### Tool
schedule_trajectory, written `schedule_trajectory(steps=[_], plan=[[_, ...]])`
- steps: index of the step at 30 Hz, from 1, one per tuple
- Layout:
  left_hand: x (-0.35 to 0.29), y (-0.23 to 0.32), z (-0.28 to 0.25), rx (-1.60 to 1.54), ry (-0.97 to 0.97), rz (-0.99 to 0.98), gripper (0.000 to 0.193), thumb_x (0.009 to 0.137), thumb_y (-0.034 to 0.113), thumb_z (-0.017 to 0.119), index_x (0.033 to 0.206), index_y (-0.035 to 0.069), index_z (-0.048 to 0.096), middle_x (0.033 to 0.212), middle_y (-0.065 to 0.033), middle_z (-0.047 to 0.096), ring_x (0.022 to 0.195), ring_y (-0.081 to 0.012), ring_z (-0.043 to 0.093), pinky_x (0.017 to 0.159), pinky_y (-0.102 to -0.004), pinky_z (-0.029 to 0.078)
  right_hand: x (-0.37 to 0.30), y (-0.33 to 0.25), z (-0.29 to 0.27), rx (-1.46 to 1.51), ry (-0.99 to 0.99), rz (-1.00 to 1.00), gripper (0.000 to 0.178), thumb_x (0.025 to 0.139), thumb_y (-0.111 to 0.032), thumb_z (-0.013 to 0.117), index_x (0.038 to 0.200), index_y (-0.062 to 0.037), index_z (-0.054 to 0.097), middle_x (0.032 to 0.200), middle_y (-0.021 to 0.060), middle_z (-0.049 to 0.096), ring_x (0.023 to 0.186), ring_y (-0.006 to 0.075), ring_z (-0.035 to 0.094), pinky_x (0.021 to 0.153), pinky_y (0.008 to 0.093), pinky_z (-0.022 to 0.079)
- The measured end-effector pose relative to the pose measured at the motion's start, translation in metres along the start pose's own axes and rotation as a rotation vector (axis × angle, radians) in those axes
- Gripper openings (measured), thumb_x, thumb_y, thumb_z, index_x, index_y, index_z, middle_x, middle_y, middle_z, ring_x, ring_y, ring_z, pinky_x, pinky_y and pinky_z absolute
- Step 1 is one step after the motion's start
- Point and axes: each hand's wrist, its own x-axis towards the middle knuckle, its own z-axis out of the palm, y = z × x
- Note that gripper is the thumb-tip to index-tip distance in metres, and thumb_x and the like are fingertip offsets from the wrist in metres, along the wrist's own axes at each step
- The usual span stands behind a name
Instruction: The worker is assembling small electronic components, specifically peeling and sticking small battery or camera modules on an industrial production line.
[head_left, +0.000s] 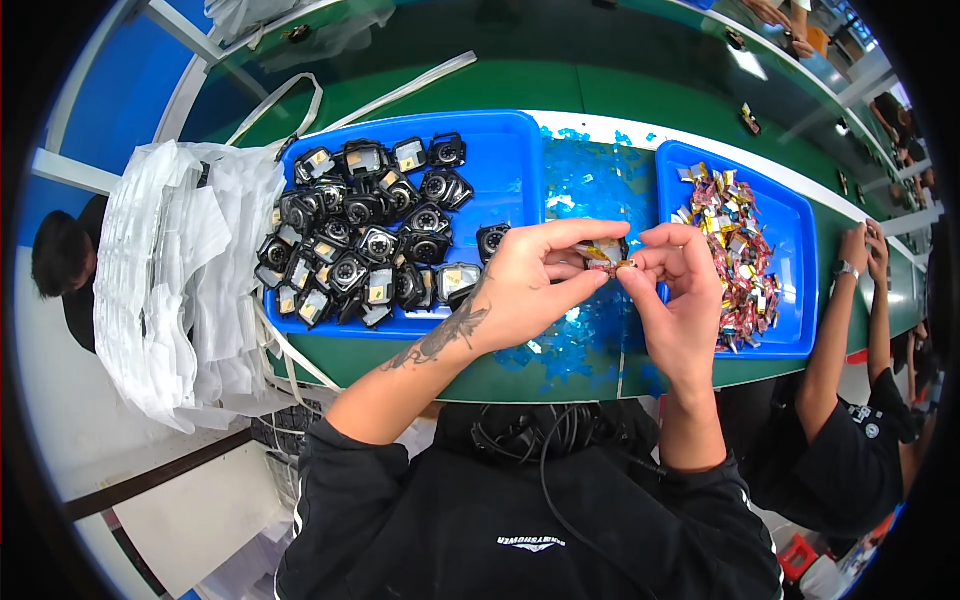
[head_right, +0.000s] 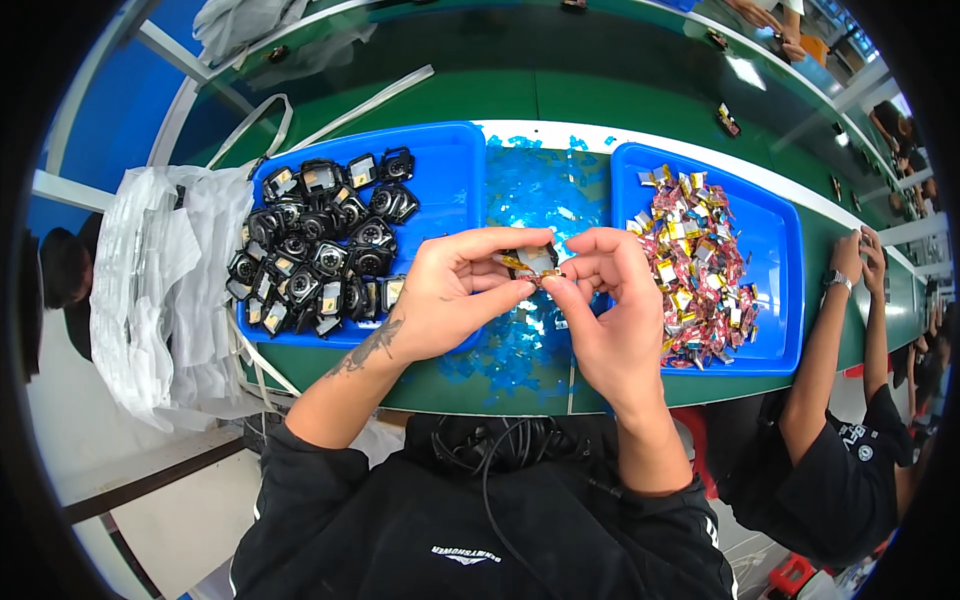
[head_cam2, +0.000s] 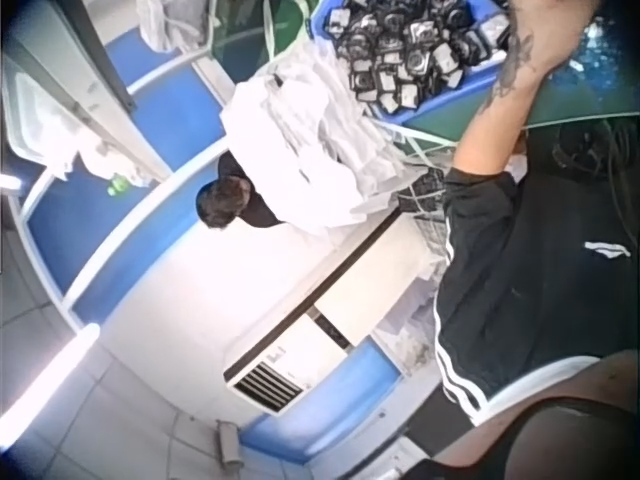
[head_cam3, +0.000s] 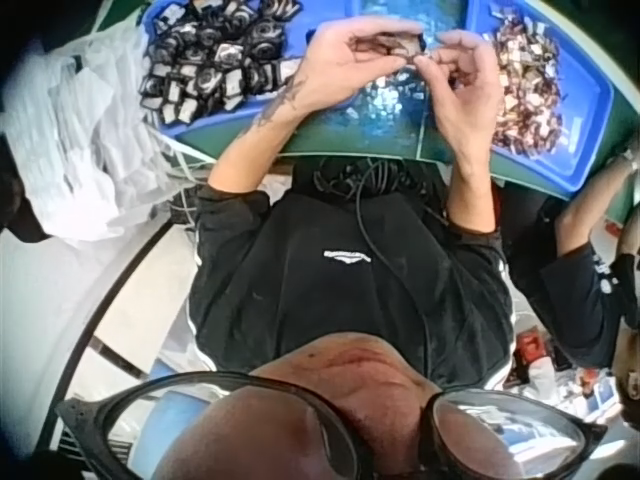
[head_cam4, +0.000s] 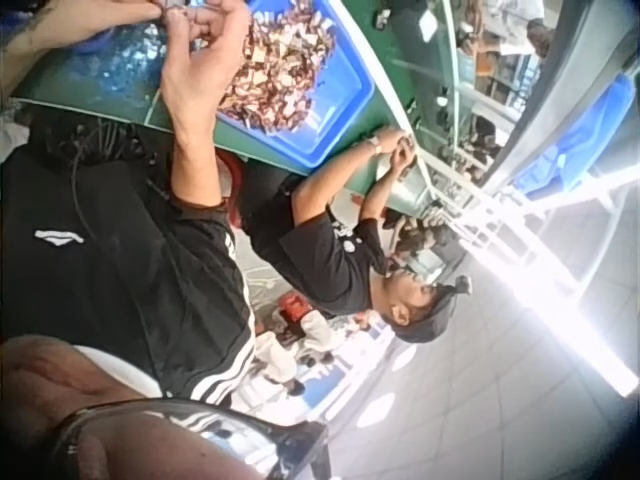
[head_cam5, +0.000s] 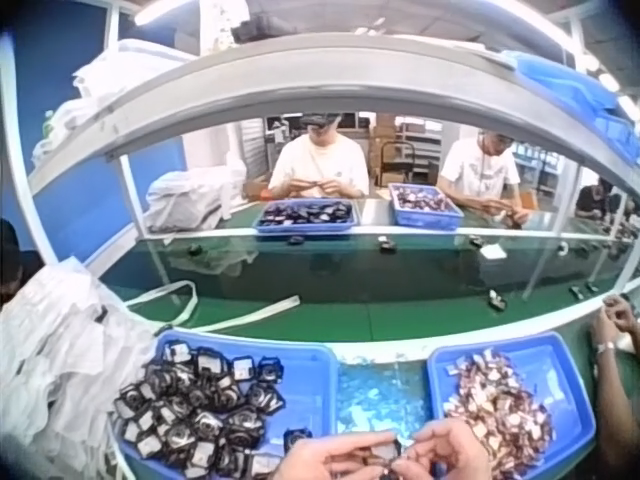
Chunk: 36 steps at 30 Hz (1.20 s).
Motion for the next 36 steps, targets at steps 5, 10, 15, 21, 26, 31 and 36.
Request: schedule_trajectory(steps=[5,10,15,21,26,31,36], plan=[[0.001,-0.004,0.001,0.04,-0.001,0.038,0.037,0.087,-0.009,0.059,0.123,-0.003,0.06,0.123,-0.0145,0.062,0.109,-0.0187,0.063,0.093,-0.0296,0.054,0.003,-0.001,-0.004,-0.29,-0.001,-0.074,0.035,0.08,0.005,0.071,0.11,-0.0021,0.055,0.081,0.0048,0.063,0.065,0.008,0.051,0.061,0.021,0.045],[-0.001,-0.003,0.003,0.015,0.032,0.046,0.037,0.086,-0.012,0.057,0.122,-0.003,0.061,0.123,-0.0144,0.062,0.111,-0.0196,0.062,0.094,-0.0308,0.053,0.003,-0.001,0.01,-0.326,0.032,-0.164,0.04,0.08,0.006,0.069,0.117,-0.0005,0.055,0.092,0.0094,0.063,0.072,0.0132,0.059,0.064,0.0269,0.054],[-0.004,-0.01,0.001,0.015,0.105,0.109,0.047,0.086,-0.011,0.057,0.132,0.0,0.053,0.13,-0.0151,0.056,0.117,-0.0207,0.058,0.095,-0.032,0.052,0.006,0.0,0.022,-0.449,-0.016,-0.288,0.042,0.083,0.008,0.064,0.123,-0.0005,0.054,0.097,0.0124,0.064,0.083,0.0191,0.066,0.072,0.0312,0.057],[0.007,0.025,-0.053,1.495,0.348,0.205,0.039,0.08,0.016,0.07,0.116,0.005,0.061,0.11,-0.0139,0.059,0.101,-0.033,0.055,0.087,-0.0444,0.046,0.136,-0.006,-0.04,-0.531,-0.189,-0.343,0.039,0.089,0.0,0.06,0.126,-0.0034,0.048,0.081,0.011,0.069,0.081,0.021,0.07,0.07,0.0323,0.053],[-0.004,0.01,-0.082,1.724,0.426,0.039,0.048,0.078,0.024,0.073,0.12,0.005,0.061,0.114,-0.0137,0.061,0.108,-0.0303,0.051,0.089,-0.0425,0.04,0.256,0.057,-0.055,-0.383,-0.152,0.182,0.055,0.07,-0.004,0.079,0.117,0.0062,0.053,0.087,0.014,0.069,0.07,0.0156,0.066,0.061,0.0295,0.052],[-0.006,0.005,-0.083,1.715,0.412,0.085,0.039,0.082,0.019,0.069,0.117,0.004,0.063,0.106,-0.012,0.066,0.111,-0.0283,0.054,0.104,-0.0455,0.035,0.271,0.095,-0.071,-1.016,-0.171,0.044,0.055,0.068,-0.03,0.084,0.111,-0.0018,0.064,0.11,0.0209,0.065,0.106,0.0358,0.06,0.092,0.0412,0.049],[0.005,0.014,-0.078,1.388,0.564,0.182,0.031,0.093,0.008,0.052,0.122,0.001,0.059,0.097,-0.0172,0.069,0.091,-0.0322,0.066,0.095,-0.0438,0.046,0.255,0.067,-0.108,-0.883,0.037,0.036,0.04,0.08,-0.024,0.075,0.11,-0.0015,0.064,0.105,0.0181,0.067,0.096,0.0325,0.065,0.085,0.0391,0.052]])
